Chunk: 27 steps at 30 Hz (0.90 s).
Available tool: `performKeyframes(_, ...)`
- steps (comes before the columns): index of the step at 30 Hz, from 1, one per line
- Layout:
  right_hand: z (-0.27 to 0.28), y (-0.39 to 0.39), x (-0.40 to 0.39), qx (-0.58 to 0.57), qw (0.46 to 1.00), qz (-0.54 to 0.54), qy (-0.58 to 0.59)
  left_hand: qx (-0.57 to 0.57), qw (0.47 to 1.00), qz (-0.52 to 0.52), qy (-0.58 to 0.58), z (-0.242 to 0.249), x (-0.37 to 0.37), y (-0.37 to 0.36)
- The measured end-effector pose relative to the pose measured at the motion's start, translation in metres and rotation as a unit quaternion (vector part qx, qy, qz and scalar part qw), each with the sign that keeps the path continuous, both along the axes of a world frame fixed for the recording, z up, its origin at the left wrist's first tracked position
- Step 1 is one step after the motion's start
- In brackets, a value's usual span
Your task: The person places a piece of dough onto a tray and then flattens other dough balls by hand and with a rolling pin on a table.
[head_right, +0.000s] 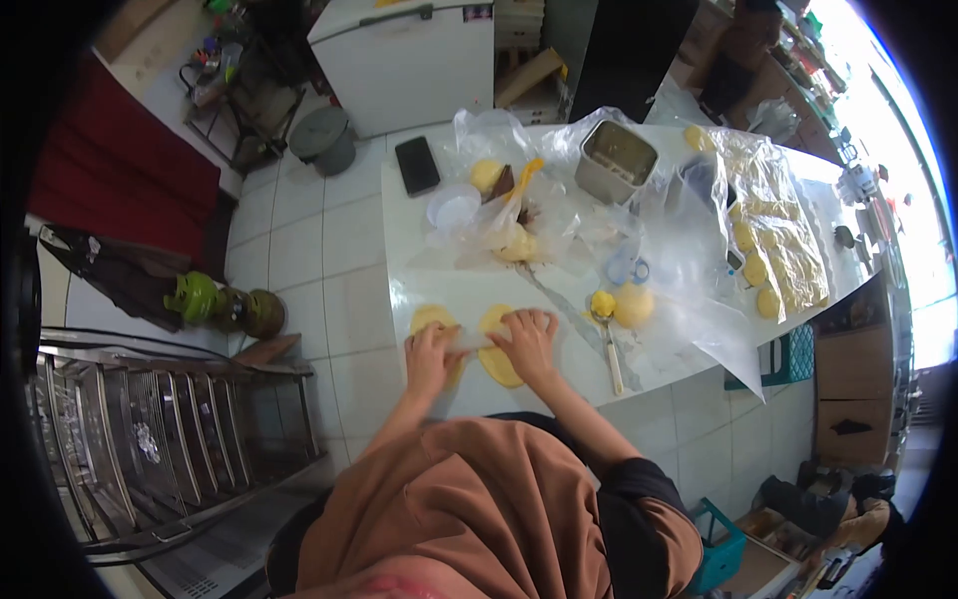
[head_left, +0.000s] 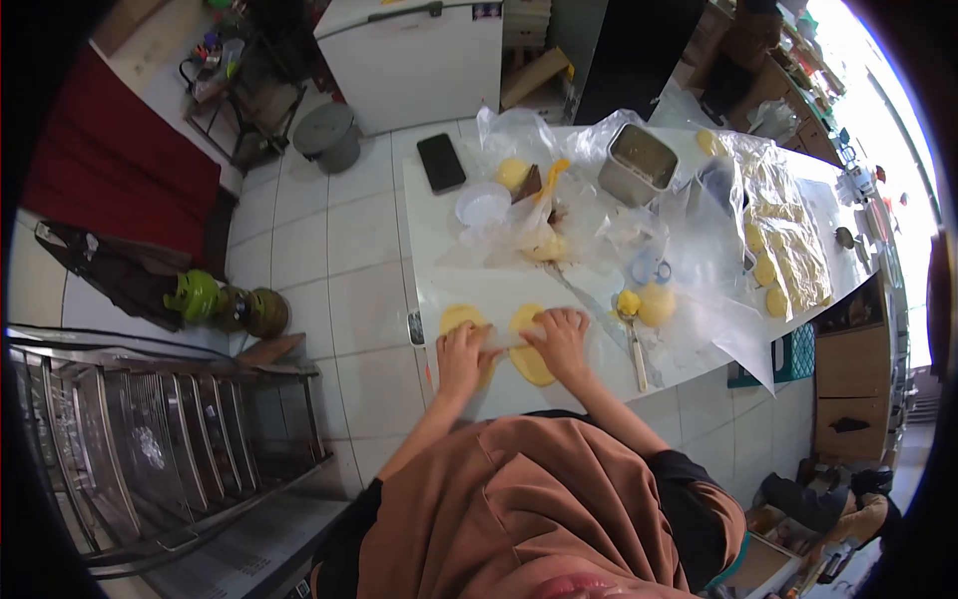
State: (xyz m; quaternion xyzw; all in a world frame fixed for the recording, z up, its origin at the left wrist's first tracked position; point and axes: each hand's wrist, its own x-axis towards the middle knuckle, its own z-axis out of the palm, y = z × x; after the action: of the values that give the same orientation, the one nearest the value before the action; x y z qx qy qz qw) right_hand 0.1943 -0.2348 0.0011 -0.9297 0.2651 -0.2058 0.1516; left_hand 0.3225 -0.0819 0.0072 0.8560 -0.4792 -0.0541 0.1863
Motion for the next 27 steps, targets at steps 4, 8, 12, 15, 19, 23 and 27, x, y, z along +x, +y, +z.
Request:
performKeyframes(4,0.006,0.01,0.002,-0.142,0.989,-0.043,-0.005,0.033,0.994,0.026,-0.097,-0.008,-0.01,-0.003)
performKeyframes(8,0.002,-0.015,0.048,-0.135,0.987,-0.068,-0.051,0.028,0.993,0.05,-0.099,-0.005,0.026,-0.033)
performKeyframes(12,0.008,-0.054,0.082,-0.001,1.0,0.025,0.009,0.019,0.991,0.101,-0.083,-0.007,0.065,-0.07)
performKeyframes(15,0.018,-0.065,0.082,0.025,0.997,0.071,0.025,0.053,0.989,0.129,-0.052,-0.005,0.072,-0.069)
performKeyframes(19,0.017,-0.043,0.041,0.04,0.991,0.113,-0.067,0.025,0.991,0.113,-0.071,0.019,0.037,-0.039)
performKeyframes(23,0.006,-0.044,0.016,0.011,0.984,0.171,-0.046,-0.067,0.996,0.045,-0.043,-0.021,0.025,-0.021)
performKeyframes(27,0.001,-0.058,0.04,0.041,0.987,0.146,0.054,-0.074,0.997,0.023,-0.023,-0.02,0.049,-0.033)
